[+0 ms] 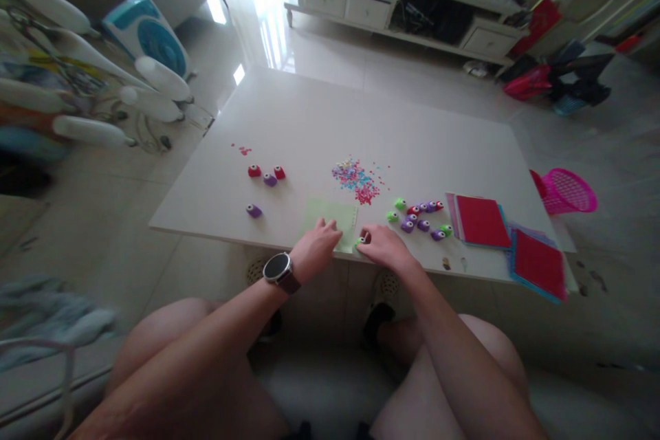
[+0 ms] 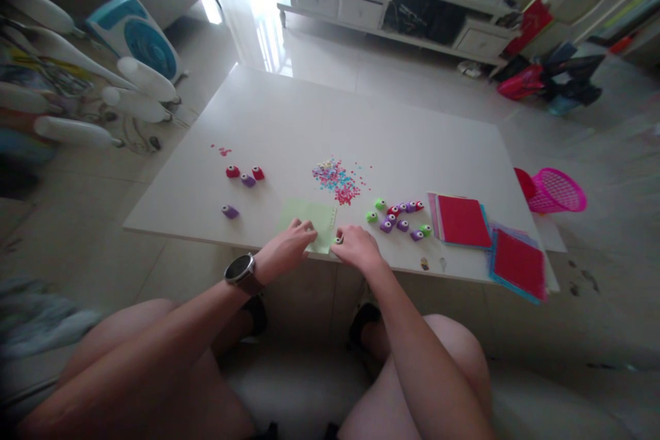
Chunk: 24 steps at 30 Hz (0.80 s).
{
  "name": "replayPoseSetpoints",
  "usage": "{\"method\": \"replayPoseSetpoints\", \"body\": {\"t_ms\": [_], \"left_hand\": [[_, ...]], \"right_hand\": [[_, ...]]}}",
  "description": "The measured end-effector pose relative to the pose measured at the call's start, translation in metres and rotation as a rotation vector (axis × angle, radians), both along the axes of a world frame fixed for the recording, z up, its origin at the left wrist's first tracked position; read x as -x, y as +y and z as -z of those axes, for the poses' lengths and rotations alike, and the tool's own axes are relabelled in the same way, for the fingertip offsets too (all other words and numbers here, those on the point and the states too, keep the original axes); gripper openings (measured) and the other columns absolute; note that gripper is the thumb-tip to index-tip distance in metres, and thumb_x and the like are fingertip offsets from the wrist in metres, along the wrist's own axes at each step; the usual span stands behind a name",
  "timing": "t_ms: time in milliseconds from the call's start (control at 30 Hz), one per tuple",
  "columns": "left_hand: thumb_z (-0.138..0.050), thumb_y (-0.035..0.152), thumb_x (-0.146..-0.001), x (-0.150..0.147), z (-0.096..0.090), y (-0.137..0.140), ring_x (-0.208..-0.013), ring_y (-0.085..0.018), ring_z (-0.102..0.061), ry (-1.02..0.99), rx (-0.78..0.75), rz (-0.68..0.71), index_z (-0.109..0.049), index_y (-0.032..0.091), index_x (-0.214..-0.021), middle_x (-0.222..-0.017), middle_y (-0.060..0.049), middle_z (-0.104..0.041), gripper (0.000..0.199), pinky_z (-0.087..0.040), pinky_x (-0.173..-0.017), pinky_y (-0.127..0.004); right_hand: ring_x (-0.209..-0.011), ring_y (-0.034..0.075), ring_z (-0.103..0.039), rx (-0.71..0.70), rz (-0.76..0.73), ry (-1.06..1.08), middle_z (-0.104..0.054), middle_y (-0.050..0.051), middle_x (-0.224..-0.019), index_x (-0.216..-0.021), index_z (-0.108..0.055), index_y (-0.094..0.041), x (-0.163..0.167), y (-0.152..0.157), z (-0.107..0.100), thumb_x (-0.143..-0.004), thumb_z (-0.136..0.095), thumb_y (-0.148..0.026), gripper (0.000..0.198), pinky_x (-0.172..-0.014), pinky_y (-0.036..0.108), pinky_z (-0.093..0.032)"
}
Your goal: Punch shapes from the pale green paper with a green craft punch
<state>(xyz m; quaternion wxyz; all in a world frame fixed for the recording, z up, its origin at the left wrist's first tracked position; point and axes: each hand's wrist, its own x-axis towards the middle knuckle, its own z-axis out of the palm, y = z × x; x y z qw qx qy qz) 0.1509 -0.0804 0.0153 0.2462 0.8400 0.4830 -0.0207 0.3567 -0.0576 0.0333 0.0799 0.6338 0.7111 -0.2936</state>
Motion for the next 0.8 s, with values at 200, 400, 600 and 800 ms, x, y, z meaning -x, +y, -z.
{"method": "replayPoseSetpoints", "body": {"t_ms": [200, 400, 600, 800], "left_hand": [[-0.055, 0.006, -0.089, 0.005, 0.007, 0.006, -0.106, -0.029, -0.056, -0.071, 0.005, 0.011, -0.069, 0.018, -0.09, -0.11, -0.012, -0.066, 0.019, -0.053, -0.097, -0.042], [-0.053, 0.006, -0.091, 0.005, 0.009, 0.005, -0.103, -0.028, -0.055, -0.061, -0.011, 0.03, -0.067, 0.019, -0.088, -0.11, -0.012, -0.066, 0.019, -0.051, -0.094, -0.04], [-0.057, 0.006, -0.09, 0.004, 0.002, 0.004, -0.11, -0.029, -0.055, -0.051, 0.008, 0.023, -0.068, 0.018, -0.096, -0.115, -0.012, -0.066, 0.017, -0.052, -0.094, -0.039], [-0.056, 0.006, -0.092, 0.002, -0.004, 0.002, -0.117, -0.03, -0.055, -0.027, 0.025, 0.013, -0.068, 0.018, -0.1, -0.121, -0.013, -0.065, 0.019, -0.054, -0.095, -0.039]], "right_hand": [[-0.092, 0.025, -0.073, 0.058, 0.015, 0.044, -0.08, 0.011, -0.098, -0.096, -0.08, -0.019, -0.001, 0.002, 0.004, -0.085, -0.067, -0.026, 0.018, -0.076, 0.03, -0.045], [-0.092, 0.024, -0.073, 0.078, 0.018, 0.082, -0.08, 0.011, -0.096, -0.094, -0.081, -0.018, -0.001, 0.002, 0.006, -0.088, -0.067, -0.024, 0.017, -0.076, 0.029, -0.046], [-0.088, 0.021, -0.07, 0.081, 0.003, 0.148, -0.079, 0.009, -0.097, -0.1, -0.078, -0.016, 0.002, 0.002, 0.005, -0.088, -0.069, -0.02, 0.016, -0.076, 0.027, -0.046], [-0.086, 0.019, -0.067, 0.047, -0.059, 0.199, -0.075, 0.007, -0.096, -0.101, -0.072, -0.016, 0.004, -0.003, 0.006, -0.084, -0.069, -0.011, 0.017, -0.075, 0.026, -0.045]]}}
